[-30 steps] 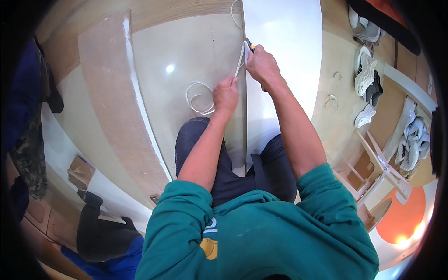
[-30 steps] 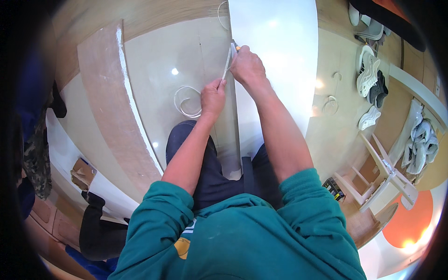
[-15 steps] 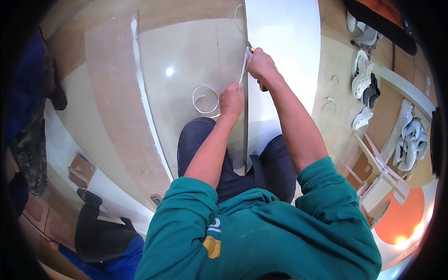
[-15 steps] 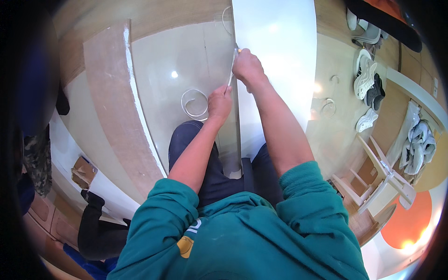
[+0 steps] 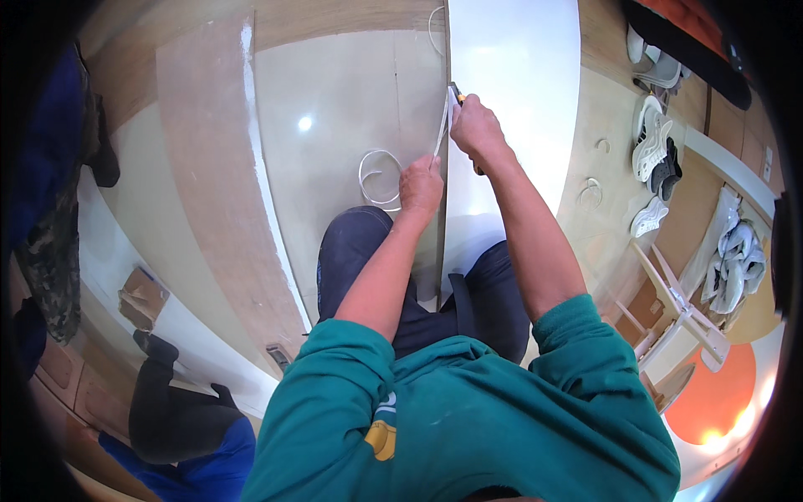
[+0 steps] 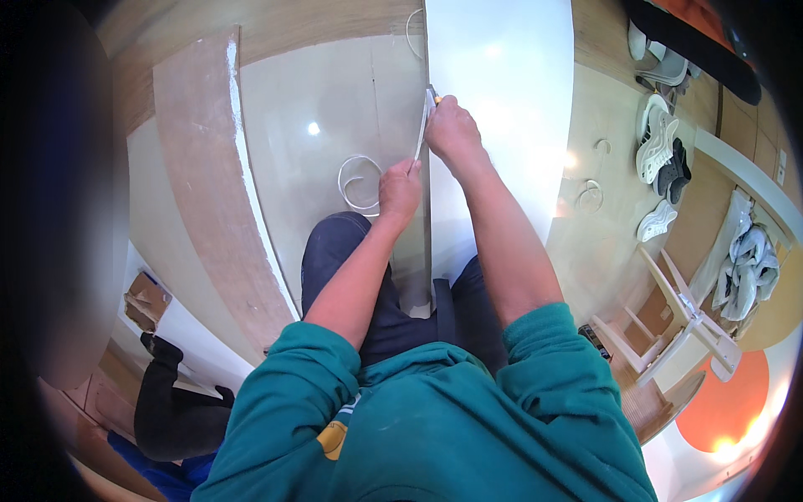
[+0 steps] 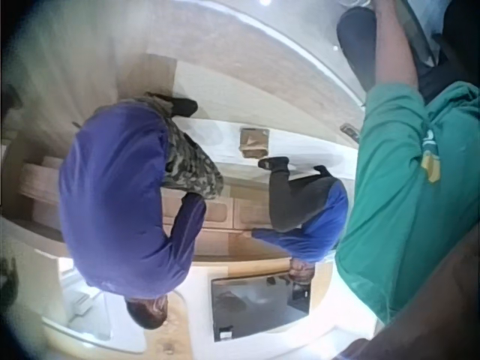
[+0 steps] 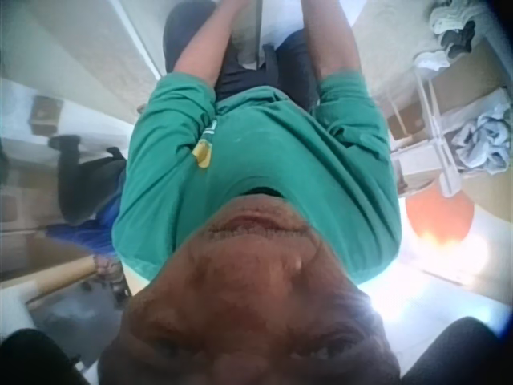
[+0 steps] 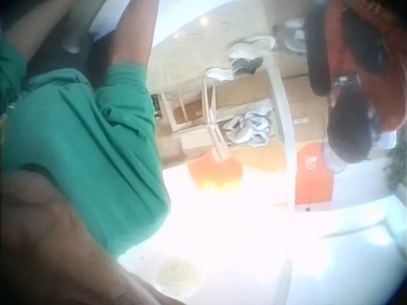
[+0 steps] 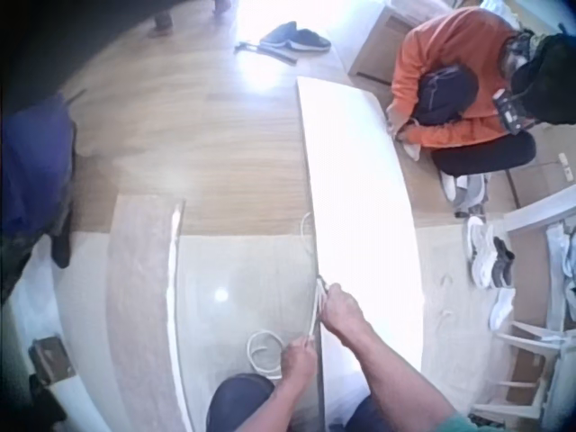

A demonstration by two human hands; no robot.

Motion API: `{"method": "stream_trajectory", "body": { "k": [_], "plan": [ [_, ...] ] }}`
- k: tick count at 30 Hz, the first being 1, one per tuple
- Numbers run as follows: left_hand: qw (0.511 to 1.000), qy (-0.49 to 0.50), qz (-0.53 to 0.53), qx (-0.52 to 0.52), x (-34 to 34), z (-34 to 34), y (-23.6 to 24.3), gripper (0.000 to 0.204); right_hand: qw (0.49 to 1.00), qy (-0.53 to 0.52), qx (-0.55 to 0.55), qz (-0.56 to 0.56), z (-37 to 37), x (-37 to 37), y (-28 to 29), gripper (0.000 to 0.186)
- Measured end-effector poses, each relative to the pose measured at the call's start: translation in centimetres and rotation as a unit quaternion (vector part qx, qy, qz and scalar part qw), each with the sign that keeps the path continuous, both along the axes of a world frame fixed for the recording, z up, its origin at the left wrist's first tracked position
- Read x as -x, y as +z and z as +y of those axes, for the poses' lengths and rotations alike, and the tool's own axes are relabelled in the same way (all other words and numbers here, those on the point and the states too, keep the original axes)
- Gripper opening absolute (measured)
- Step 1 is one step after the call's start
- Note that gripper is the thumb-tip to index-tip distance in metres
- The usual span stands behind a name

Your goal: The person kneels on the floor and uses a utility knife to trim a long white sheet of flooring material along the edge of the existing floor. They repeatedly score the material and peel away the excess strip to fit the sheet to the room's contour.

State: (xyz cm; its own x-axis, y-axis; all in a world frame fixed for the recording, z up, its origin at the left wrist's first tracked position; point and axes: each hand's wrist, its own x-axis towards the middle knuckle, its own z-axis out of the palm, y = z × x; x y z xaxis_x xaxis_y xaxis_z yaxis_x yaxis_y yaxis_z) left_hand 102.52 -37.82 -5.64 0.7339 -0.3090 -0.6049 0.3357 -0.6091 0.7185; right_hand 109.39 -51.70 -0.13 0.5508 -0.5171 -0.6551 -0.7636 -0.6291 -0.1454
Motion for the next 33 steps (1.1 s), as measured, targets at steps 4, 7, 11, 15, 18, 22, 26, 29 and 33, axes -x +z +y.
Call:
{"method": "stream_trajectory", "body": {
  "k": [4,7,11,15,18,22,26,29,33],
  "plan": [
    [0.999,-0.041,-0.018,-0.02,1.0,0.0,0.3,0.028,0.999,-0.029,-0.031,0.019,-0.5,-0.4,-0.5,0.029],
    [1.0,-0.012,0.012,-0.026,0.9,0.0,0.6,0.026,1.0,-0.021,-0.009,-0.001,-0.2,-0.3,-0.8,0.028],
    [1.0,0.001,0.018,-0.019,1.8,0.3,0.9,0.028,1.0,-0.018,-0.006,0.004,0.9,1.4,0.6,0.031],
    [0.999,0.022,0.029,-0.016,3.4,-0.6,0.9,0.03,0.999,-0.025,-0.02,0.006,-0.3,1.0,-1.0,0.033],
    [0.999,0.028,0.035,-0.018,3.5,0.0,0.9,0.031,0.998,-0.049,-0.038,0.013,0.2,0.8,-0.4,0.031],
    [0.998,0.027,0.033,-0.036,3.2,0.5,0.9,0.031,1.0,-0.019,-0.005,0.018,1.0,1.5,0.2,0.029],
    [0.998,0.05,0.031,-0.017,4.0,-0.5,0.7,0.031,0.998,-0.05,-0.035,0.002,0.0,0.5,-0.2,0.027],
    [0.997,0.052,0.046,-0.029,4.9,0.7,0.7,0.03,0.999,-0.044,-0.025,0.009,0.8,1.1,-0.4,0.027],
    [0.997,0.059,0.043,-0.028,3.9,0.7,0.3,0.028,1.0,-0.018,0.0,0.004,1.1,1.7,0.0,0.03]
  ]
}}
